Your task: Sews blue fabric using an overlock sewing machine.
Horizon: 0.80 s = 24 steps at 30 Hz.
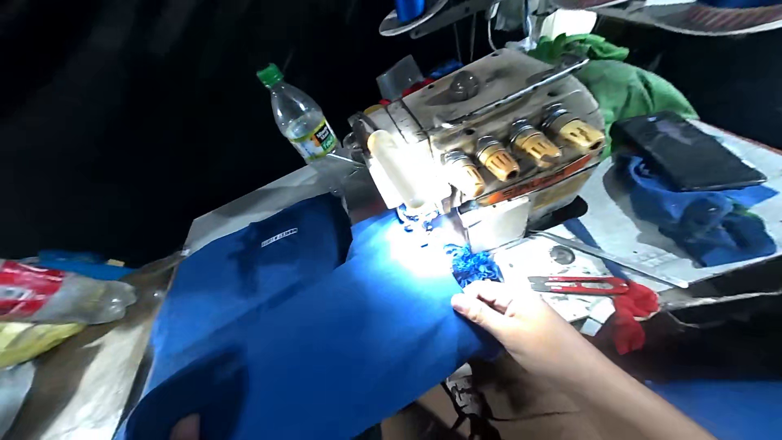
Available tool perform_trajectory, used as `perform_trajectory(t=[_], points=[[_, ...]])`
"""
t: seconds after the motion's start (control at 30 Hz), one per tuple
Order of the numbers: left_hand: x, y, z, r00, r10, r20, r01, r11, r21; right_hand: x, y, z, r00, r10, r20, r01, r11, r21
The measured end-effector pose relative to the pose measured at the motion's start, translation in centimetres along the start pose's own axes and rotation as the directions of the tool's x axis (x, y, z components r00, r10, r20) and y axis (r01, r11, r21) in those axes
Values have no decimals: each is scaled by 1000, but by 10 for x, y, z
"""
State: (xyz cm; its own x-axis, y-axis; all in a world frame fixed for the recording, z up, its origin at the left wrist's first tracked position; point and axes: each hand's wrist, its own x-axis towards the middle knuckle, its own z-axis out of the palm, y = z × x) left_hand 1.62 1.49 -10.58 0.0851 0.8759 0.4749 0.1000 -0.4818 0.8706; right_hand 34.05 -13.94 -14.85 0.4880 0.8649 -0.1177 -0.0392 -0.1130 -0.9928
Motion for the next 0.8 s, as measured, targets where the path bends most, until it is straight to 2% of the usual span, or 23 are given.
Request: perform_trajectory(t=[0.07,0.2,0.3,0.33,0.37,0.4,0.43,0.47,0.53,0.57,0.6,0.67,0.7,0.8], points=[[4,-2,0,1000,8,6,-8,1000,-3,0,-5,-1,1000,21,5,-20,999,-36],[15,-2,4,1000,19,4,-19,999,39,9,11,1,992,-121,22,121,992,-38],[28,-5,5,999,-17,40,14,997,76,11,12,1,991,-126,45,126,992,-12],[36,-7,1,996,-74,53,65,985,161,10,12,1,991,-120,60,119,993,7],[45,-7,-4,986,-154,60,126,937,326,9,12,1,991,-111,80,109,994,32],[55,-6,-10,972,-225,65,156,829,537,6,13,1,990,-99,101,95,994,45],[60,-4,-15,958,-273,82,150,727,670,0,14,1,990,-72,119,69,997,35],[59,1,-15,958,-269,104,115,688,717,-6,16,0,991,-50,127,49,999,5],[38,13,5,990,-49,133,-53,743,668,-19,24,-4,989,-52,141,54,998,-16],[18,16,22,972,91,217,-198,815,545,-26,29,-7,986,-63,155,62,998,9],[-7,15,40,925,174,338,-302,878,373,-32,34,-10,982,-67,176,60,997,44],[-60,7,80,788,253,561,-401,903,155,-42,41,-15,971,-71,228,52,995,89],[-84,0,99,743,294,601,-435,895,101,-45,42,-17,965,-70,251,46,994,103],[-126,-22,129,712,327,621,-488,867,103,-50,42,-21,958,-45,285,13,993,114]])
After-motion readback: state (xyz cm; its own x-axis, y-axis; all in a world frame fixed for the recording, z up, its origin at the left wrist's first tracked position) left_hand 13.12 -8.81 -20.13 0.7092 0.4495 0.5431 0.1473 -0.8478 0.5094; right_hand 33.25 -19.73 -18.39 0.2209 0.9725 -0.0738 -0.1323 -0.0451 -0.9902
